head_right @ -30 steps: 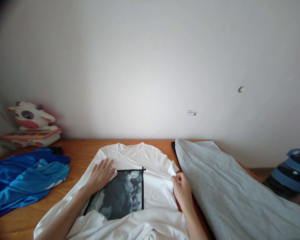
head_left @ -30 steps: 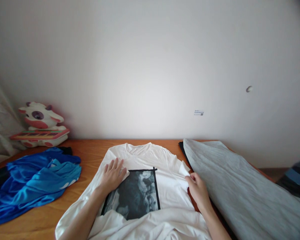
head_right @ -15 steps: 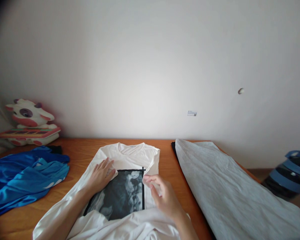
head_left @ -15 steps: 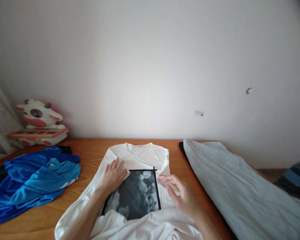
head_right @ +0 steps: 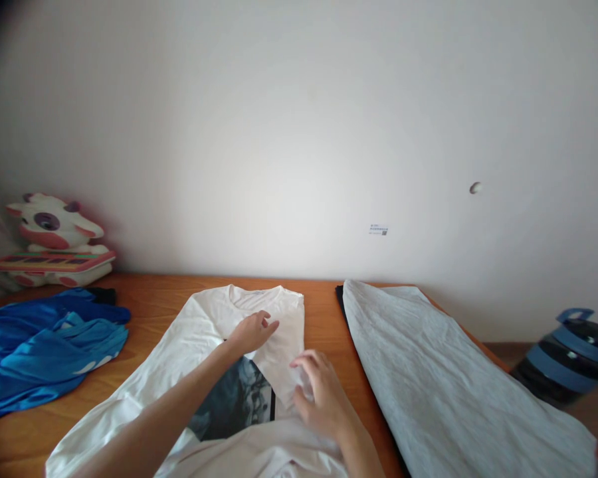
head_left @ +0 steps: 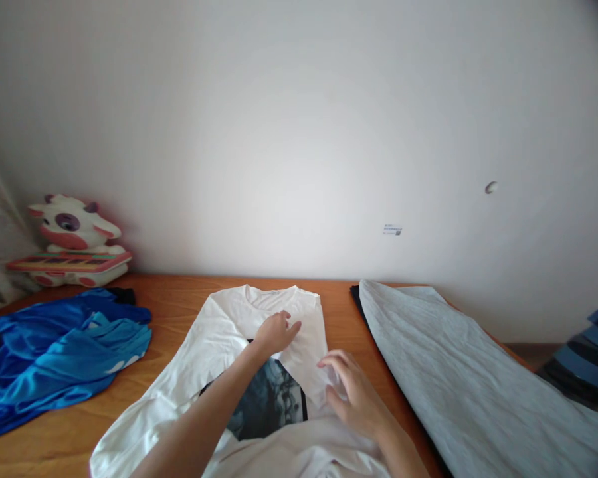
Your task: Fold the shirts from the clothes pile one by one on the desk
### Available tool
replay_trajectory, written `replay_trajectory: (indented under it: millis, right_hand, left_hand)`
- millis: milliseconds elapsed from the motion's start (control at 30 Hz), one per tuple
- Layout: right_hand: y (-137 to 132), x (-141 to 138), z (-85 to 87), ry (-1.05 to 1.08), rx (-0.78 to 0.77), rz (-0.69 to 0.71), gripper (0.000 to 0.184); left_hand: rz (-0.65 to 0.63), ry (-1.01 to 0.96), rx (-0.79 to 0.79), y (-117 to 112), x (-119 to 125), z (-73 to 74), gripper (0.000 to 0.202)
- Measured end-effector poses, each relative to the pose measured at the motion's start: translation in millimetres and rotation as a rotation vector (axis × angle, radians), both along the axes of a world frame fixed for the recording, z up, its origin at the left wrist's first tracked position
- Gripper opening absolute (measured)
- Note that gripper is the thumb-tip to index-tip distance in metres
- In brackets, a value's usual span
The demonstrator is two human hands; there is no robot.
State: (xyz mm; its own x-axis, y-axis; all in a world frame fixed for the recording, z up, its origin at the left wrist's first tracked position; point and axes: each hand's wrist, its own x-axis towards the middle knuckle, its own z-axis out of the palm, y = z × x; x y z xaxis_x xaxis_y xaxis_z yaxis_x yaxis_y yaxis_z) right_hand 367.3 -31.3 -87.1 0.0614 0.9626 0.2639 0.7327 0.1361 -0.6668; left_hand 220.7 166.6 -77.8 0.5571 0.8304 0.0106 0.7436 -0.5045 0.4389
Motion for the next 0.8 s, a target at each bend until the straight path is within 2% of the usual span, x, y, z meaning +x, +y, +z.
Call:
replay_trajectory:
  millis: [67,133,300,400,467,500,567,600,700,800]
  right_hand:
    - [-3,7,0.7,0.019,-0.005,-0.024,0.048]
    - [-7,14,-1.1,0.015,-0.029,-0.052,0.051]
    - [-10,25,-7.3,0.008,-0.134,-0.136,0.045]
    - [-11,26,-5.2,0.057,-0.18,-0.166,0.032]
    - [-12,27,-1.4,0.09,-0.207,-0.154,0.025]
    - [-13,28,0.5,0.109,-0.223,-0.151,0.027]
    - [-15,30,2.9,0.141,-0.262,-0.159,0.042]
    - [-16,31,3.2,0.153,-0.282,-0.165,0.048]
    - [-18,34,2.5,0.172,-0.308,-0.156,0.053]
    - [-17,34,3.0,0.156,-0.288,-0.134,0.043]
  left_hand:
    - [0.035,0.024,-0.027,11,23,-0.2,0.044]
    - [0.048,0.046,-0.046,22,42,-0.9,0.04]
    - [0.021,0.072,-0.05,34,76,-2.9,0.035]
    - [-0.006,0.08,-0.051,35,91,-5.2,0.033]
    - [0.006,0.083,-0.037,35,99,-7.0,0.035]
    - [0.02,0.085,-0.024,35,102,-7.8,0.042]
    - [0.045,0.095,-0.001,37,105,-8.8,0.057]
    - [0.05,0.101,0.003,39,106,-8.9,0.058]
    - [0.03,0.107,-0.026,48,106,-8.4,0.037]
    - [0.0,0.06,-0.066,57,109,-7.3,0.022]
